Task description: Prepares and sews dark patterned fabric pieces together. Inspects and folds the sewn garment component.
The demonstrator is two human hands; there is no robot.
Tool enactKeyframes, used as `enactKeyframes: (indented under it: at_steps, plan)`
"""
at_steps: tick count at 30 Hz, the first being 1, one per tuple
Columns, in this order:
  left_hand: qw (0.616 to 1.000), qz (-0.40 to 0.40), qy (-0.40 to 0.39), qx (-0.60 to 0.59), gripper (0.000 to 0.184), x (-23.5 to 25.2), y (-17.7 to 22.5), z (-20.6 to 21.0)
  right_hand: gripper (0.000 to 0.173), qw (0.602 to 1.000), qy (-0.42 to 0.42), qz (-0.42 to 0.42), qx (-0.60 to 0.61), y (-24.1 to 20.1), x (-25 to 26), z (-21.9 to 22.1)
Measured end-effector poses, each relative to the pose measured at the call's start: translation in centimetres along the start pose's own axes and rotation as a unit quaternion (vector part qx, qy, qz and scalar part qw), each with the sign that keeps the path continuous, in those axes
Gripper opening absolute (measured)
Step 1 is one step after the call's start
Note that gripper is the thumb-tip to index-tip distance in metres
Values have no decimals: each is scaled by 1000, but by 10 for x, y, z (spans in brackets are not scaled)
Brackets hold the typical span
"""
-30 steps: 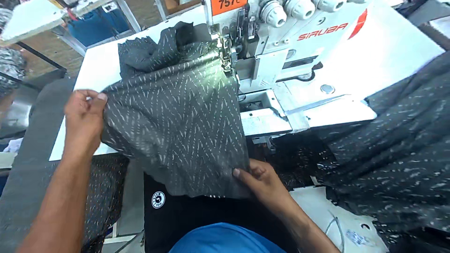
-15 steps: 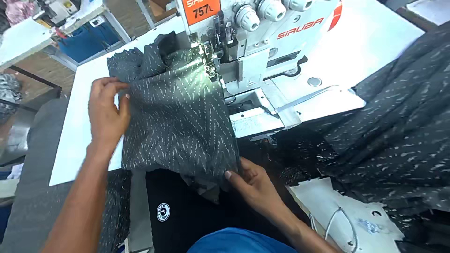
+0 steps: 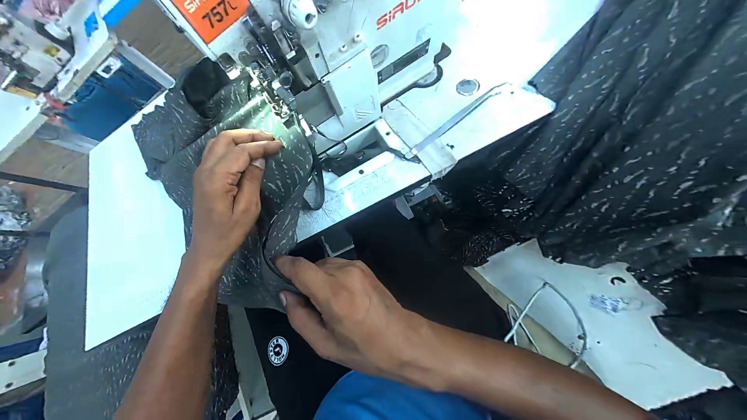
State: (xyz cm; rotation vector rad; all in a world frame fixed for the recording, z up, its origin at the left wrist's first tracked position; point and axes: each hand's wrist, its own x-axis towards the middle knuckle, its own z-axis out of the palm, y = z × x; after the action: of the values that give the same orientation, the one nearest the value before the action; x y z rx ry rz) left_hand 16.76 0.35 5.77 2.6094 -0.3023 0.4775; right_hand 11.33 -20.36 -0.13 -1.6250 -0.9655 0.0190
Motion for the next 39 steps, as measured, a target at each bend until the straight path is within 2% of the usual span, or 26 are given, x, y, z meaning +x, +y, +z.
enactKeyframes:
  at_steps: [4,6,8,9,10,12,13,15,17,19,22,24,27,30,31,33,36,38,39]
  plan:
    - [1000,-8,-3,17,32,-8,15,-13,35,1000,-4,11,14,1,-1,1]
    - [997,-68,-18,-17,43,-28,41,-32,40,1000,-2,9,8,1,0,-3]
    - [981,-161,-73,-82,60,-58,59,-44,41,1000,-13,-13,-25,3,0,-3]
    - [971,-195,-87,-108,57,-69,60,-40,38,998,-23,-35,-48,5,1,1]
    - [964,-220,-86,-122,45,-77,61,-32,31,995,-42,-56,-70,7,0,5]
    - [948,-271,-33,-164,21,-87,61,-16,25,990,-82,-82,-77,8,-2,8]
    - [944,-283,-4,-172,17,-89,62,-13,24,991,-83,-77,-68,9,-2,3]
    - [941,-287,45,-174,14,-91,60,-11,25,997,-28,-41,-59,19,6,-13]
    - [940,-286,74,-170,10,-95,62,-10,28,987,13,-32,-156,42,27,-26]
    - [945,-276,86,-150,10,-95,66,-6,27,959,-60,-63,-270,62,51,-26]
    - [964,-224,103,-103,12,-89,70,-3,13,908,-173,-140,-355,79,72,-24]
    - [970,-204,108,-82,14,-91,72,-4,11,900,-173,-158,-367,87,73,-40]
    - [967,-209,115,-83,15,-97,71,2,9,899,-128,-98,-408,90,70,-82]
    - [970,-196,103,-98,15,-102,74,16,9,856,-131,54,-498,80,78,-109]
    - [973,-184,100,-94,17,-101,77,20,11,845,-120,79,-515,78,79,-113]
    - [979,-163,97,-70,22,-100,87,28,19,871,-73,58,-482,68,67,-115]
    - [984,-151,89,-44,27,-102,99,42,29,923,35,38,-381,44,14,-103]
    - [984,-152,87,-40,30,-103,103,54,28,958,114,50,-260,46,-21,-87]
    - [984,-154,83,-44,31,-104,105,60,31,979,105,83,-157,49,-33,-78]
